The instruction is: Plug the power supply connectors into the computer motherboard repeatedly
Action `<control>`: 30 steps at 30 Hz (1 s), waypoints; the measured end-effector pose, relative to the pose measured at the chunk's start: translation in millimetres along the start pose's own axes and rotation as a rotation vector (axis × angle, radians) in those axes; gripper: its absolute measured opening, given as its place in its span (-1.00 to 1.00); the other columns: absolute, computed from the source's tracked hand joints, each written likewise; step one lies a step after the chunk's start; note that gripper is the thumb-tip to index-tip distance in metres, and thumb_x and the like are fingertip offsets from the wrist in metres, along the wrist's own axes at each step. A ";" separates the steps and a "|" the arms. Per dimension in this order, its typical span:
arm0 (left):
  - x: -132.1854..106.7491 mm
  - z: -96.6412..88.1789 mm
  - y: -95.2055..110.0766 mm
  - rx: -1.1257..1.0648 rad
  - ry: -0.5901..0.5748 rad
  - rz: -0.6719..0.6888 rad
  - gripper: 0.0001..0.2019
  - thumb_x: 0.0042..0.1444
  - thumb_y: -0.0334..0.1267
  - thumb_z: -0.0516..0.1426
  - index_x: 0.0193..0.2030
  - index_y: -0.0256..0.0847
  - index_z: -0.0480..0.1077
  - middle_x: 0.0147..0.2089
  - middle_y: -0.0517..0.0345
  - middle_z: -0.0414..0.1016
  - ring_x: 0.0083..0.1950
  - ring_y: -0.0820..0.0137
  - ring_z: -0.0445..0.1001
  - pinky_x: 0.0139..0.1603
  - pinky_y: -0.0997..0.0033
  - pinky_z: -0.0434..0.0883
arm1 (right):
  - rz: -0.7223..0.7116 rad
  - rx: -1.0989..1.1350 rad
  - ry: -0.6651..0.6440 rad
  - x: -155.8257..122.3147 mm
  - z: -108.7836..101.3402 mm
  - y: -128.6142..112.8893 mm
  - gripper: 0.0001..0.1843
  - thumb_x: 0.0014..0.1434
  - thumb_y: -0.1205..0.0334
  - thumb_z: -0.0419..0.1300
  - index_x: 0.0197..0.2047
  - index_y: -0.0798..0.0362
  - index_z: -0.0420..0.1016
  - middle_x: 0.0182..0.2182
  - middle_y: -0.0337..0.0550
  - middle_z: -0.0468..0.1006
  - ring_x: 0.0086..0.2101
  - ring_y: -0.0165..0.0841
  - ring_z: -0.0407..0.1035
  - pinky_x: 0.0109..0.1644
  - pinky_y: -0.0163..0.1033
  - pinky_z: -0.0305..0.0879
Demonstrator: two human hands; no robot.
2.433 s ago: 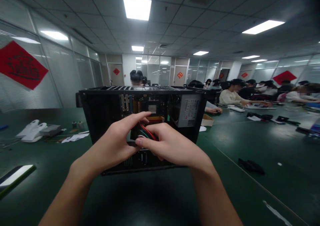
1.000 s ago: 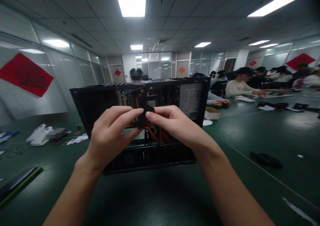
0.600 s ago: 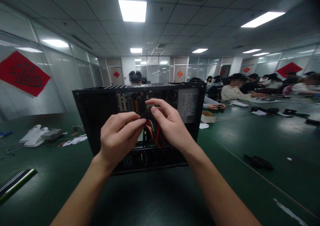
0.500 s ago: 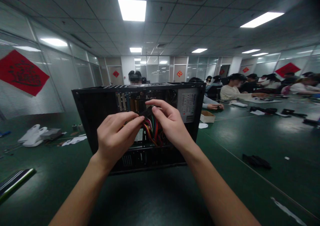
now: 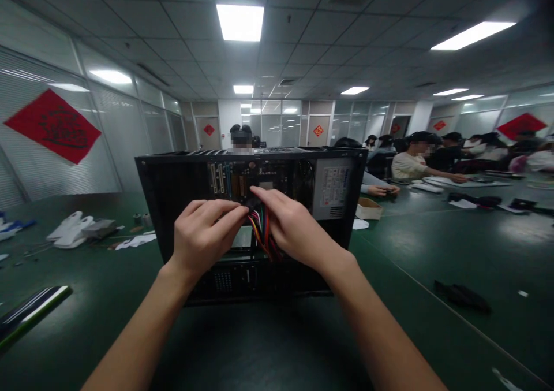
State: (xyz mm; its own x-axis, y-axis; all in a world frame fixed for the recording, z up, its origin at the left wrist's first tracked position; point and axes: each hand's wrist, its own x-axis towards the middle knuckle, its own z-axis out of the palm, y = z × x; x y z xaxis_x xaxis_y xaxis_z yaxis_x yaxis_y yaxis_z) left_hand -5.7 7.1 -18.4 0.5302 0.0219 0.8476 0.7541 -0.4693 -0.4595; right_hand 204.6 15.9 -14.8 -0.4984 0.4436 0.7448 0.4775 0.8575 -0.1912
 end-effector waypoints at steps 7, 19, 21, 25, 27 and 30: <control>-7.3 17.3 1.0 -0.056 -0.140 -0.100 -0.86 0.21 -0.32 0.17 -0.13 -0.17 0.53 -0.13 0.10 0.63 -0.18 0.33 0.58 -0.18 0.32 0.41 | -0.067 -0.514 0.001 -4.3 30.9 12.8 -0.55 0.37 0.35 -0.09 0.28 0.09 0.27 0.19 0.15 0.30 0.14 -0.10 0.17 0.12 -0.01 0.32; -37.1 61.0 3.9 -0.372 -0.561 -0.478 -0.75 0.30 -0.21 0.07 -0.04 -0.14 0.56 -0.02 0.08 0.61 0.01 0.22 0.57 0.02 0.23 0.49 | 0.434 -0.491 -0.249 -22.7 51.9 77.4 -0.77 0.31 0.26 0.02 -0.06 0.07 0.46 -0.07 -0.04 0.49 -0.10 -0.21 0.44 -0.13 -0.22 0.31; -38.6 69.6 1.0 -0.404 -0.603 -0.508 -0.76 0.28 -0.23 0.08 -0.05 -0.14 0.56 -0.02 0.07 0.62 0.02 0.21 0.56 0.04 0.23 0.48 | 0.472 -0.465 -0.234 -24.2 54.3 81.3 -0.77 0.30 0.27 0.03 -0.09 0.08 0.47 -0.04 -0.03 0.50 -0.05 -0.22 0.42 -0.08 -0.23 0.29; -36.6 90.3 -3.2 -0.422 -0.703 -0.462 -0.74 0.28 -0.24 0.07 0.00 -0.11 0.54 0.02 0.09 0.60 0.05 0.23 0.55 0.06 0.27 0.45 | 0.497 -0.409 -0.246 -24.7 57.7 83.9 -0.79 0.23 0.29 0.07 -0.13 0.09 0.50 -0.06 -0.03 0.53 -0.05 -0.24 0.43 -0.09 -0.25 0.28; -35.4 100.3 -3.7 -0.394 -0.760 -0.391 -0.73 0.29 -0.26 0.06 0.02 -0.09 0.53 0.03 0.11 0.59 0.05 0.24 0.54 0.05 0.30 0.43 | 0.509 -0.381 -0.274 -24.5 58.6 83.3 -0.79 0.20 0.28 0.10 -0.15 0.09 0.52 -0.10 -0.03 0.55 -0.08 -0.24 0.44 -0.10 -0.25 0.29; -35.3 110.8 -3.8 -0.332 -0.835 -0.309 -0.72 0.28 -0.30 0.05 0.03 -0.08 0.52 0.04 0.13 0.58 0.04 0.28 0.54 0.00 0.36 0.43 | 0.529 -0.364 -0.299 -24.3 59.0 81.5 -0.78 0.17 0.25 0.14 -0.16 0.09 0.55 -0.12 -0.02 0.57 -0.09 -0.22 0.45 -0.09 -0.24 0.30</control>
State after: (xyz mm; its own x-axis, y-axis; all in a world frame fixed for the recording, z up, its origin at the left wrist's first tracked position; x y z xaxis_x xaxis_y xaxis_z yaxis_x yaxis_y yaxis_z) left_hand 15.7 106.0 -76.0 0.5284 0.7510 0.3961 0.8269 -0.5610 -0.0393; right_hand 213.0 90.4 -86.3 -0.2849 0.8738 0.3940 0.8961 0.3887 -0.2141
